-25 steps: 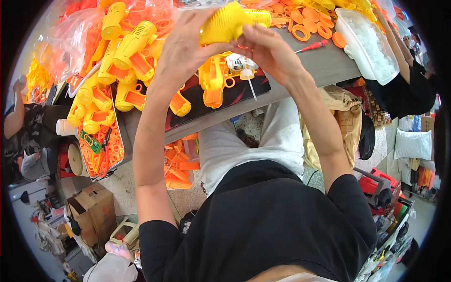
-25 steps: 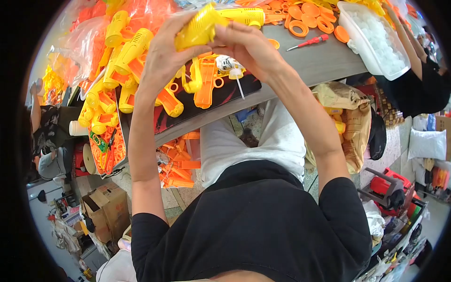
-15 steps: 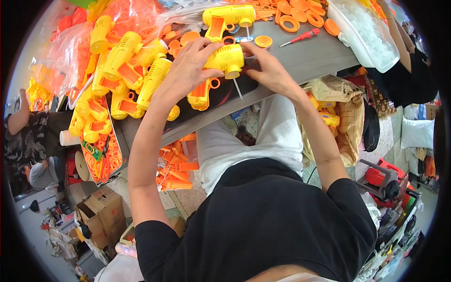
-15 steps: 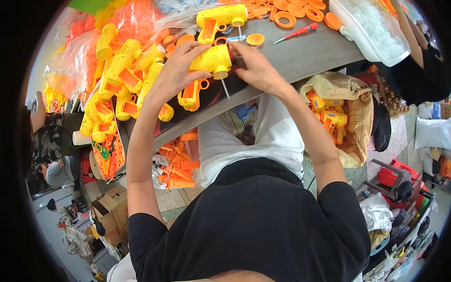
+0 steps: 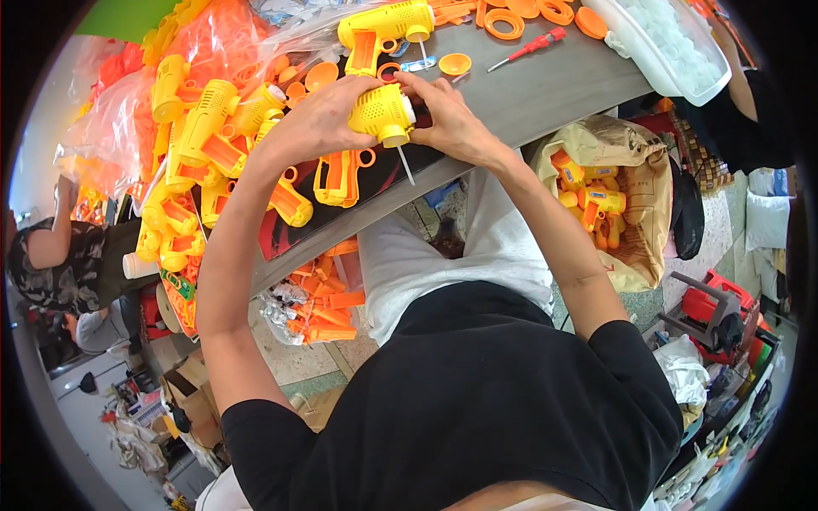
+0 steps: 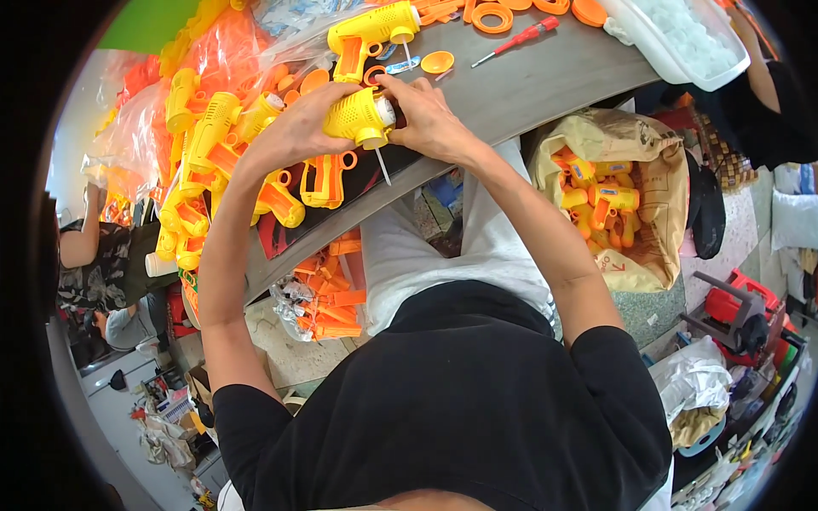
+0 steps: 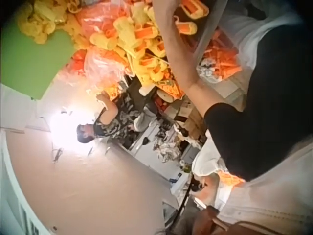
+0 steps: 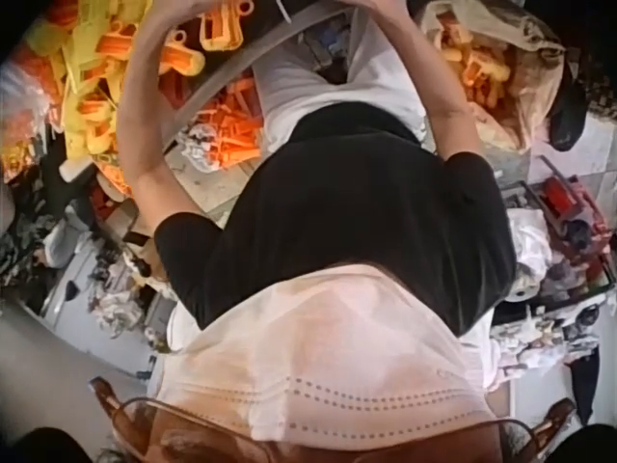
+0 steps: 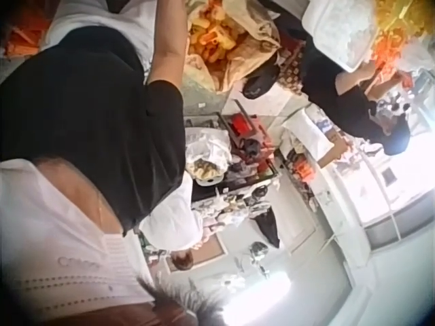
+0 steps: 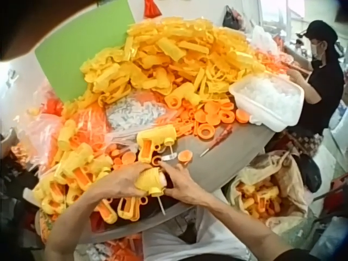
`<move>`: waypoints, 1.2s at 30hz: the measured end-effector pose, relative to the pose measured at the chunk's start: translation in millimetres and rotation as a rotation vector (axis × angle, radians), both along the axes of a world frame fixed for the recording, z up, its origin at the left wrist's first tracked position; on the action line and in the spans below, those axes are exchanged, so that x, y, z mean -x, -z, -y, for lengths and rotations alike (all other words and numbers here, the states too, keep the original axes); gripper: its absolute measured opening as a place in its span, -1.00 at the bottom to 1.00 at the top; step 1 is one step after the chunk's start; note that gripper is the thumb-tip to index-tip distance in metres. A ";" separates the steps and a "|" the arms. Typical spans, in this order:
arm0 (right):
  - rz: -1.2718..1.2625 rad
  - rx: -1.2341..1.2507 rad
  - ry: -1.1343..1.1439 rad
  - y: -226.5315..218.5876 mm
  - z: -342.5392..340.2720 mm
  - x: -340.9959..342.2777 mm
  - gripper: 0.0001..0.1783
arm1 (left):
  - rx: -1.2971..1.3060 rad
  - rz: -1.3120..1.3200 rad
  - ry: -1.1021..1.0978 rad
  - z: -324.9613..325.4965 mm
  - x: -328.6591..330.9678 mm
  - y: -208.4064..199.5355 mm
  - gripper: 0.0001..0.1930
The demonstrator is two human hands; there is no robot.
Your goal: Assembling components of yellow and orange plastic toy guns at a workbench.
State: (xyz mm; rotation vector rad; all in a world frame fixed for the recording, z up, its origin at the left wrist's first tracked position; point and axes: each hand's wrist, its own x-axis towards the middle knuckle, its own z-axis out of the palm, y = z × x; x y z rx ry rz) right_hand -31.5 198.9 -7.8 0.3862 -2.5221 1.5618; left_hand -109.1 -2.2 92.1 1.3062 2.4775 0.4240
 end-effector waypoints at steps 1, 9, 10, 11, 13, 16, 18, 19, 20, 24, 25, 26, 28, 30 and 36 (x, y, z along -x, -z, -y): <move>-0.005 0.016 0.007 2.1 0.1 0.3 -0.05 | 0.020 -0.035 -0.009 -0.7 -2.6 -0.1 -0.24; -0.022 -0.008 0.010 -2.3 -0.1 -3.1 -0.05 | 0.136 -0.090 0.011 -7.6 -10.0 -0.4 -0.29; -0.006 0.000 0.011 -3.1 0.4 -3.7 -0.06 | 0.101 -0.132 0.055 -4.0 -10.9 7.0 -0.28; -0.002 0.003 0.013 -3.3 0.8 -4.0 -0.06 | 0.065 -0.173 0.101 -3.5 -11.3 10.0 -0.27; 0.031 -0.012 0.025 -4.1 1.5 -4.6 -0.06 | 0.121 -0.159 0.096 -2.1 -10.3 11.4 -0.26; 0.061 -0.048 0.034 -8.5 1.6 -6.1 -0.05 | 0.198 -0.123 0.092 -7.1 -7.8 5.2 -0.24; 0.031 -0.054 0.020 -3.7 -2.3 -3.8 -0.07 | 0.223 -0.106 0.096 -10.4 -8.8 3.2 -0.24; -0.006 -0.067 0.007 -2.0 -5.9 -2.8 -0.08 | 0.231 -0.140 0.097 -12.3 -11.6 4.9 -0.23; -0.013 -0.064 0.003 -5.1 -11.8 0.5 -0.08 | 0.239 -0.182 0.095 -12.1 -12.2 6.1 -0.22; 0.226 0.023 -0.223 -35.8 -15.9 10.5 -0.11 | 0.142 -0.225 0.103 -1.9 -13.0 11.5 -0.24; 0.263 -0.022 -0.203 -36.9 -13.8 11.3 -0.12 | 0.221 -0.080 0.074 -2.1 -8.6 9.4 -0.18; 0.290 -0.071 -0.189 -39.0 -11.2 15.8 -0.14 | 0.218 -0.094 0.060 1.4 0.1 10.8 -0.18; 0.264 -0.054 -0.186 -34.1 -14.9 3.3 -0.18 | 0.058 0.166 0.157 14.7 12.1 16.8 -0.11; 0.065 0.108 -0.169 -22.2 -25.2 -14.5 -0.20 | -0.017 0.123 0.155 19.2 -8.9 1.3 -0.06; -0.059 0.097 -0.119 -23.9 -18.1 -35.7 -0.18 | -0.650 0.598 -0.617 26.2 -70.1 15.5 -0.36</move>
